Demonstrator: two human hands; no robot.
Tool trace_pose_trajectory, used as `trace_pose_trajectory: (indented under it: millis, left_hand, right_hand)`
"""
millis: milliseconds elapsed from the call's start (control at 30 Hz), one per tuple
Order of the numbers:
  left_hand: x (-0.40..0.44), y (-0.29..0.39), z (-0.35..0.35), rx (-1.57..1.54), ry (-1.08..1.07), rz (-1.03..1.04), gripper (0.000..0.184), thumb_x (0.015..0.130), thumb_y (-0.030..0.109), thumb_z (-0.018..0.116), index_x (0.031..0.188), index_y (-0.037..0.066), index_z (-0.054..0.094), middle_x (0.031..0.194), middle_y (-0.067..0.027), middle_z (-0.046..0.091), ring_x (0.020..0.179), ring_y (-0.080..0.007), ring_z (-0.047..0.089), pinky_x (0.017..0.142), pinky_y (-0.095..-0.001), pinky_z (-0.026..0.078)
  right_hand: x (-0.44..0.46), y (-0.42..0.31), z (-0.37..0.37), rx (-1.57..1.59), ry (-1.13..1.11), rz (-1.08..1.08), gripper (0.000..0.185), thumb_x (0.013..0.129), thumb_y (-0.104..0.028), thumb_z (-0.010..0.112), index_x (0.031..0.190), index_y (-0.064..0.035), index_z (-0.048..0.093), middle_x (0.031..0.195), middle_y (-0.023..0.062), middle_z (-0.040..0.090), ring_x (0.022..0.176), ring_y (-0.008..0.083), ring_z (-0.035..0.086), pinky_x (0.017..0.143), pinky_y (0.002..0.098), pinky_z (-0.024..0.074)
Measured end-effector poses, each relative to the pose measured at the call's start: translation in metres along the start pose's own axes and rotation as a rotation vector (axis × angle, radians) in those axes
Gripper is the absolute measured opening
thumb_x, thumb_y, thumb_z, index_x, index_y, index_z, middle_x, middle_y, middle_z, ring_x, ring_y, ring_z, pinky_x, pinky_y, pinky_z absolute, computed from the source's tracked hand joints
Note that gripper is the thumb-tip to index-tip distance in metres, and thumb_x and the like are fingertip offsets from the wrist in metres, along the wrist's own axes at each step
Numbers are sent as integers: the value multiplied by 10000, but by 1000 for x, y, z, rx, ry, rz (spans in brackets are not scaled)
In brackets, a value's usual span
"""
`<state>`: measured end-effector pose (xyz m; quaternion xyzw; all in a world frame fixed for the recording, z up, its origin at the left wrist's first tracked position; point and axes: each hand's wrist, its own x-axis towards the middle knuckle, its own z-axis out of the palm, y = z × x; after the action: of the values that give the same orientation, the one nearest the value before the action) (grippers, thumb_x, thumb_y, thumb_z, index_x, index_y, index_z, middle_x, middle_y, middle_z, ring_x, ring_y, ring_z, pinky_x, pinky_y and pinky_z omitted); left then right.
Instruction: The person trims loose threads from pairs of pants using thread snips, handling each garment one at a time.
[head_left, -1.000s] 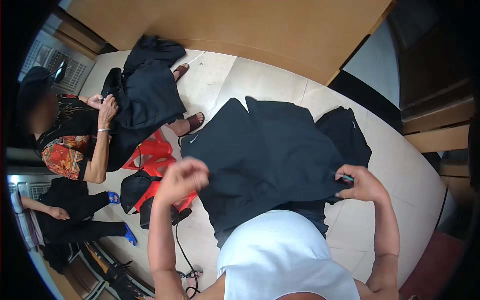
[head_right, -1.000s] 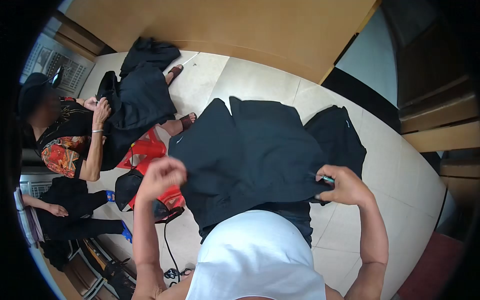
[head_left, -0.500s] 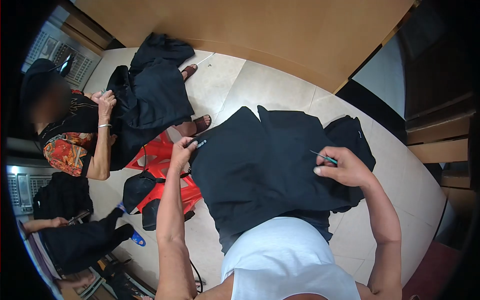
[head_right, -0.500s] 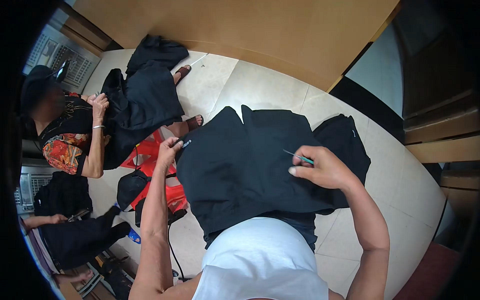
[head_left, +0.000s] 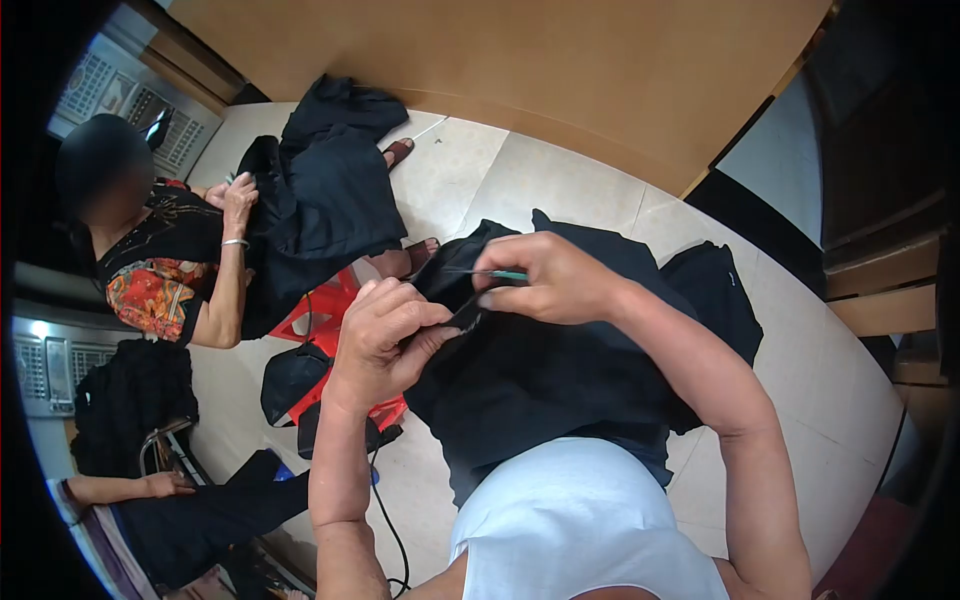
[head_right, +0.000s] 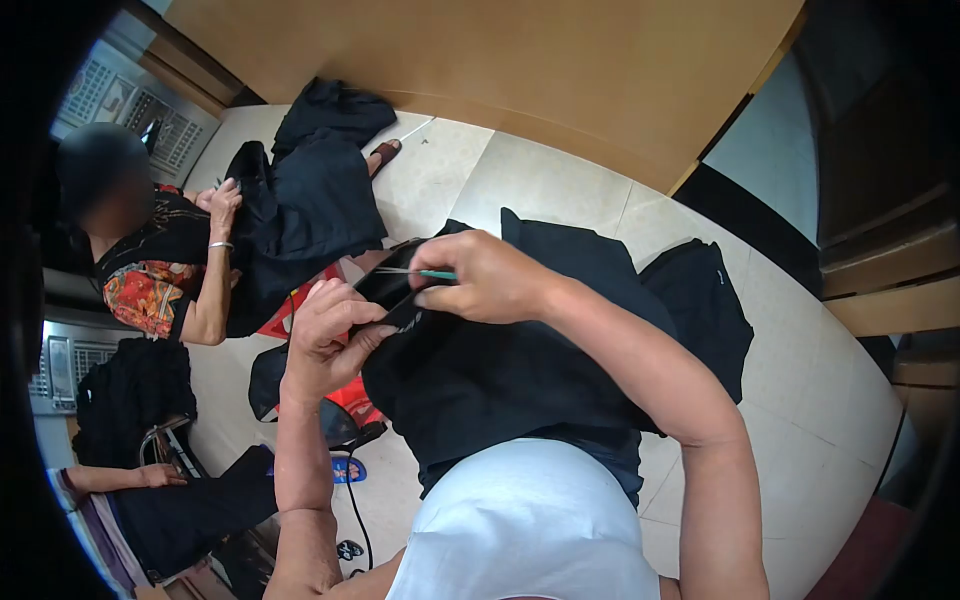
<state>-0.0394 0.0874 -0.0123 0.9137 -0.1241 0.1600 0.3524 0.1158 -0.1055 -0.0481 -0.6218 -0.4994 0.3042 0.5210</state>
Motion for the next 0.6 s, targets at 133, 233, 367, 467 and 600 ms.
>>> trace_pose_trajectory:
  millis: [133,233,367,467,600]
  left_hand:
    - [-22,10,3,72,65,-110,244,657,-120,718,810,51,635,753,-29,570,640,-180,464,621,-294,400]
    - [-41,8,18,-31,244,-224,268,611,-160,655,734,58,559,731,-35,534,637,-177,454,602,-280,389]
    - [-57,7,46,-26,438,-159,289,573,-168,596,697,70,491,721,-40,519,639,-180,457,586,-274,382]
    - [-58,12,54,-43,523,-133,297,556,-172,571,681,76,465,718,-41,514,639,-180,458,581,-272,381]
    - [-61,12,57,-84,591,-153,302,546,-174,556,669,83,457,719,-41,514,637,-179,458,580,-274,386]
  right_hand:
    - [-36,-22,3,-362,219,-136,125,797,46,682,885,-32,639,813,50,609,660,190,503,614,298,423]
    - [-64,-35,13,-561,243,-236,171,757,43,711,882,-56,648,820,46,603,604,183,493,545,266,399]
    - [-97,-33,34,-672,243,-286,207,729,39,735,886,-69,654,816,45,598,569,181,482,514,266,388]
    - [-107,-30,45,-725,277,-319,214,723,29,750,890,-71,657,812,45,593,550,180,476,500,265,381]
    - [-109,-26,56,-752,356,-372,206,734,1,770,897,-62,660,800,46,584,530,179,471,489,263,372]
